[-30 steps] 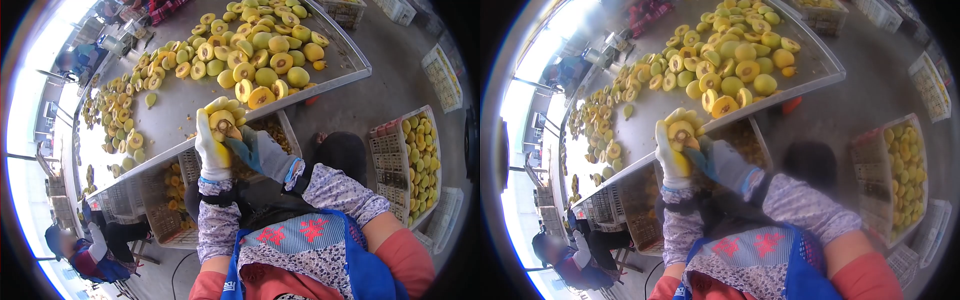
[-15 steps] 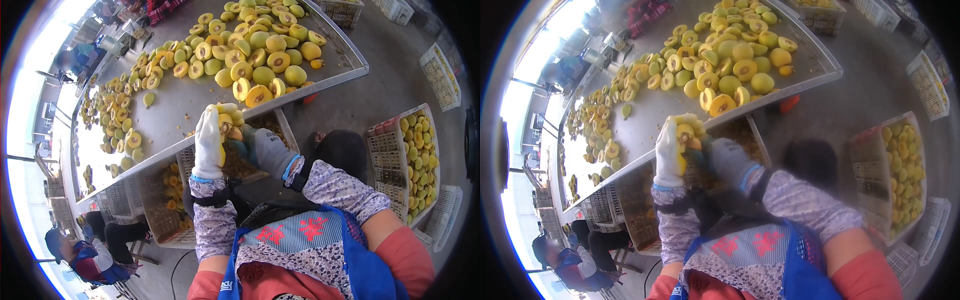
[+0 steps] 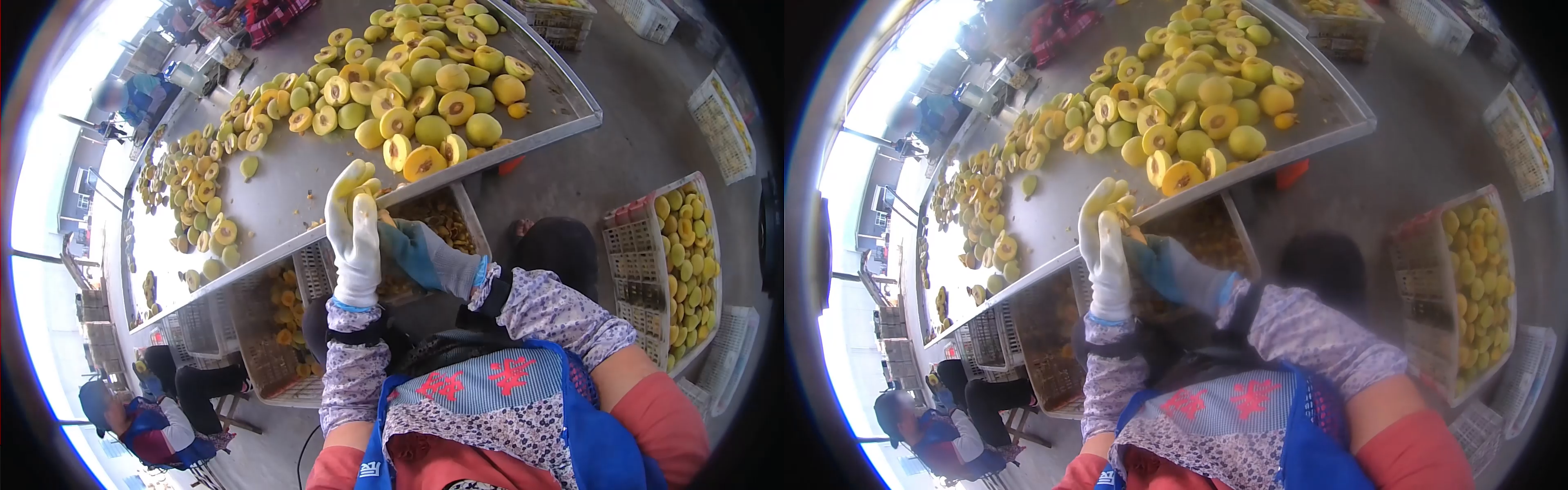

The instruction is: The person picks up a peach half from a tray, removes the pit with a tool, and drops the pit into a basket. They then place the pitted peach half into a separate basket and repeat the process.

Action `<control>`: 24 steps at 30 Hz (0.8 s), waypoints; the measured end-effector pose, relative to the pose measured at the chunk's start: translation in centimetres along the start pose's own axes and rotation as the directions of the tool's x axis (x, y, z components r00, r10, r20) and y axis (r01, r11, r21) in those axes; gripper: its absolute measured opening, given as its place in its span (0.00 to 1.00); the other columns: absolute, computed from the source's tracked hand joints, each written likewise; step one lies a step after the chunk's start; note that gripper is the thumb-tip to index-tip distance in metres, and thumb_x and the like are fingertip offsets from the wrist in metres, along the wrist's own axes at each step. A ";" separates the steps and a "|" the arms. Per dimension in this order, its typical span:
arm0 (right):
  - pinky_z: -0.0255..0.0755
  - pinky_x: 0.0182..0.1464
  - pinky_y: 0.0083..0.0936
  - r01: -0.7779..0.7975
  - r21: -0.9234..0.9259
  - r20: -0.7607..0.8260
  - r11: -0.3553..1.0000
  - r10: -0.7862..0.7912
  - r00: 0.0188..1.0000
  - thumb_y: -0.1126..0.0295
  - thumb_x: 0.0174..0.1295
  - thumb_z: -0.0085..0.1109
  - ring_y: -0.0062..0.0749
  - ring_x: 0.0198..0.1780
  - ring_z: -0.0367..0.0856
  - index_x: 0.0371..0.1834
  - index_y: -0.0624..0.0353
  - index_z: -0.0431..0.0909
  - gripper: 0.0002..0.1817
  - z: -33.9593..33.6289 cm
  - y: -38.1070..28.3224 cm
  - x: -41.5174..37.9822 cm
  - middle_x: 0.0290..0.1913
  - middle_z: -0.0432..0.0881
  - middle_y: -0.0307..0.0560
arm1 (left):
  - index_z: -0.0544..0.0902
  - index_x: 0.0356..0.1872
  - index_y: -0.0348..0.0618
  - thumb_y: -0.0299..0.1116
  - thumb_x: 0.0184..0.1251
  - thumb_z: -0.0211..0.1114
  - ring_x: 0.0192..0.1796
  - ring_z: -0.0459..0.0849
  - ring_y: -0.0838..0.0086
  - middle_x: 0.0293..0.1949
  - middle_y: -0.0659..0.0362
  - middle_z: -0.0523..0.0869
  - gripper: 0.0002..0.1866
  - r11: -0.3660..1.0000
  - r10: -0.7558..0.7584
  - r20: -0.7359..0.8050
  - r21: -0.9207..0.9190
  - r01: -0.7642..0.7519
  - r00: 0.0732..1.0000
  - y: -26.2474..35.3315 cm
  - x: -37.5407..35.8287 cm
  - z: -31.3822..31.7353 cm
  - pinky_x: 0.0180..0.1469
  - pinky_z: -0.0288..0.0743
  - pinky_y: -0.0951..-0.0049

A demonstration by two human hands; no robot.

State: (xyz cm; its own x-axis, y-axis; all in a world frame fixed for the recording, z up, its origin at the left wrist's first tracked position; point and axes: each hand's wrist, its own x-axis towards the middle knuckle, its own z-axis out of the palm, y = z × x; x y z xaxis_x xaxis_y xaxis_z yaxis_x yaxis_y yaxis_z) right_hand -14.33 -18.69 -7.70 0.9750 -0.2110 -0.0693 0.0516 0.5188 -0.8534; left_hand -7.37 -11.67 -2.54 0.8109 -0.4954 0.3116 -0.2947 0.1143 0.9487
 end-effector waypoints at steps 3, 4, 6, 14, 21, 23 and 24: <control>0.67 0.20 0.21 -0.456 -0.033 0.124 0.890 0.456 0.881 0.37 0.75 0.46 0.16 0.20 0.69 0.41 0.60 0.79 0.33 0.0 -6.3 -1.7 0.23 0.75 0.35 | 0.77 0.60 0.35 0.45 0.83 0.50 0.49 0.84 0.69 0.50 0.51 0.85 0.23 0.973 -0.183 -0.122 -0.161 0.163 0.976 0.3 0.7 0.5 0.55 0.78 0.68; 0.67 0.20 0.21 -0.460 -0.030 0.121 0.888 0.460 0.880 0.37 0.75 0.46 0.16 0.20 0.69 0.41 0.60 0.79 0.33 -0.1 -5.5 -1.7 0.23 0.75 0.35 | 0.79 0.56 0.35 0.44 0.82 0.51 0.44 0.85 0.69 0.47 0.50 0.86 0.21 0.940 -0.269 -0.126 -0.253 0.231 0.955 0.6 0.8 0.2 0.48 0.82 0.70; 0.66 0.20 0.19 -0.171 -0.253 0.071 0.952 0.195 0.978 0.34 0.73 0.45 0.17 0.19 0.71 0.39 0.60 0.80 0.35 -0.3 -3.4 -0.9 0.22 0.75 0.35 | 0.81 0.53 0.36 0.49 0.83 0.47 0.39 0.85 0.69 0.42 0.51 0.86 0.25 0.983 -0.185 -0.089 -0.005 0.186 0.979 1.0 1.2 -0.3 0.43 0.83 0.70; 0.66 0.21 0.18 -0.449 -0.167 0.151 0.878 0.473 0.868 0.34 0.74 0.44 0.18 0.19 0.70 0.40 0.60 0.80 0.35 0.6 -5.0 -1.1 0.20 0.74 0.35 | 0.82 0.49 0.30 0.43 0.81 0.53 0.36 0.84 0.69 0.37 0.50 0.86 0.21 0.921 -0.329 -0.218 -0.287 0.261 0.919 1.1 0.8 -0.5 0.43 0.82 0.71; 0.56 0.18 0.19 -0.752 -0.023 0.389 0.658 0.699 0.600 0.37 0.73 0.49 0.18 0.14 0.59 0.30 0.52 0.75 0.29 -0.3 -6.1 -1.4 0.17 0.67 0.31 | 0.80 0.40 0.35 0.48 0.81 0.50 0.25 0.80 0.68 0.27 0.49 0.84 0.23 0.864 -0.398 0.041 -0.319 0.390 0.916 1.0 0.6 -1.8 0.32 0.78 0.71; 0.56 0.18 0.19 -0.778 -0.001 0.412 0.629 0.709 0.572 0.37 0.73 0.50 0.17 0.15 0.59 0.29 0.52 0.73 0.28 -0.7 -5.7 -0.9 0.18 0.67 0.31 | 0.75 0.35 0.42 0.49 0.81 0.49 0.25 0.80 0.65 0.27 0.47 0.84 0.21 0.807 -0.426 0.039 -0.435 0.399 0.904 1.3 0.6 -1.3 0.29 0.78 0.71; 0.55 0.19 0.19 -0.801 0.023 0.437 0.598 0.715 0.546 0.38 0.73 0.50 0.17 0.15 0.58 0.28 0.51 0.72 0.28 -0.8 -5.5 -0.8 0.18 0.66 0.31 | 0.75 0.35 0.42 0.49 0.81 0.49 0.25 0.80 0.65 0.27 0.47 0.84 0.21 0.807 -0.427 0.036 -0.437 0.399 0.904 1.3 0.6 -1.4 0.29 0.78 0.71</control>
State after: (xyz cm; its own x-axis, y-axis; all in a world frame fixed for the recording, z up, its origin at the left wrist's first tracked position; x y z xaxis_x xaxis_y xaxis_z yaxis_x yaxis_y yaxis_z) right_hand -15.54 -22.02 -3.32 0.6634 0.6178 -0.4222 -0.7456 0.4983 -0.4424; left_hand -6.60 -10.62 -1.09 0.8400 -0.5278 -0.1256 0.3064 0.2705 0.9127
